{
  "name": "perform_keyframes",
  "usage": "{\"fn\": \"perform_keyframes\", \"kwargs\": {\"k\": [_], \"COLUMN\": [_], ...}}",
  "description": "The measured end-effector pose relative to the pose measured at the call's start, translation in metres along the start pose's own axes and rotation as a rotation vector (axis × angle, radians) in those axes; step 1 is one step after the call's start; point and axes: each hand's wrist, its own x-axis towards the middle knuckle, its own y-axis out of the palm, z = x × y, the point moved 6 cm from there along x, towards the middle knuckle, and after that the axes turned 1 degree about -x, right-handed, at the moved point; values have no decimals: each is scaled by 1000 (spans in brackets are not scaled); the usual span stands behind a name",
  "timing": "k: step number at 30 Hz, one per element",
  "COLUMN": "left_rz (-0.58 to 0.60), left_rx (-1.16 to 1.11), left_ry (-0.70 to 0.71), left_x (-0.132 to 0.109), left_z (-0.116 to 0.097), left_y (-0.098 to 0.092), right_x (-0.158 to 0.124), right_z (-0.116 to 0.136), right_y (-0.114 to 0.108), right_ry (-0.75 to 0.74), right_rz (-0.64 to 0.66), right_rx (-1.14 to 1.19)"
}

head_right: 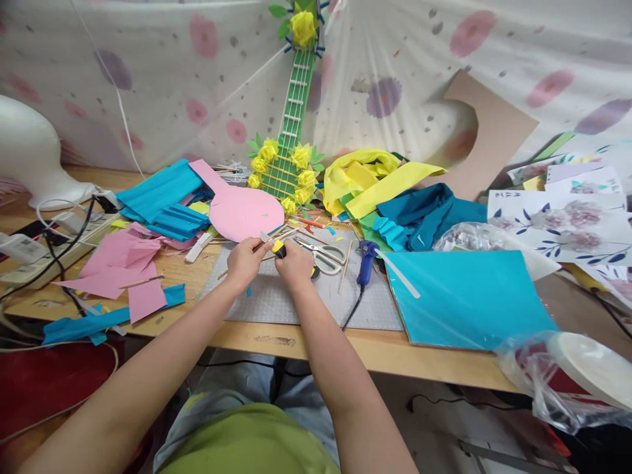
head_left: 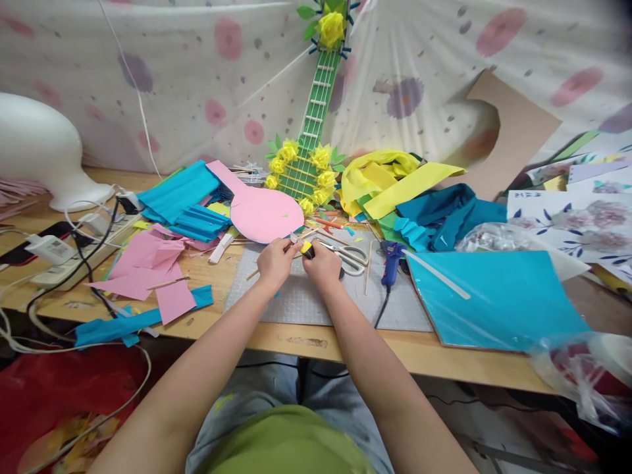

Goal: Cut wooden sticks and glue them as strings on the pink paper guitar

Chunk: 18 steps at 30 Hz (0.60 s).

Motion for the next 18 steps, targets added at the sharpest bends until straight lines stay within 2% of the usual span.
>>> {"fn": "perform_keyframes", "kwargs": {"k": [6, 10, 14, 18], "left_rz": [101, 187, 194, 221], "left_rx": [-98, -65, -46, -102], "left_ry": [45, 66, 84, 73], "left_x": [5, 5, 6, 8], "left_z": [-1, -1, -2, 0], "left_y": [9, 7, 1, 7], "right_x": [5, 2, 0, 2], "right_z": [-3, -3, -2, -3], "right_y": [6, 6, 2, 2], "right_ry": [-63, -101, -110, -110], "right_rz": [13, 24, 26, 39], "right_rx": [31, 39, 45, 46]}}
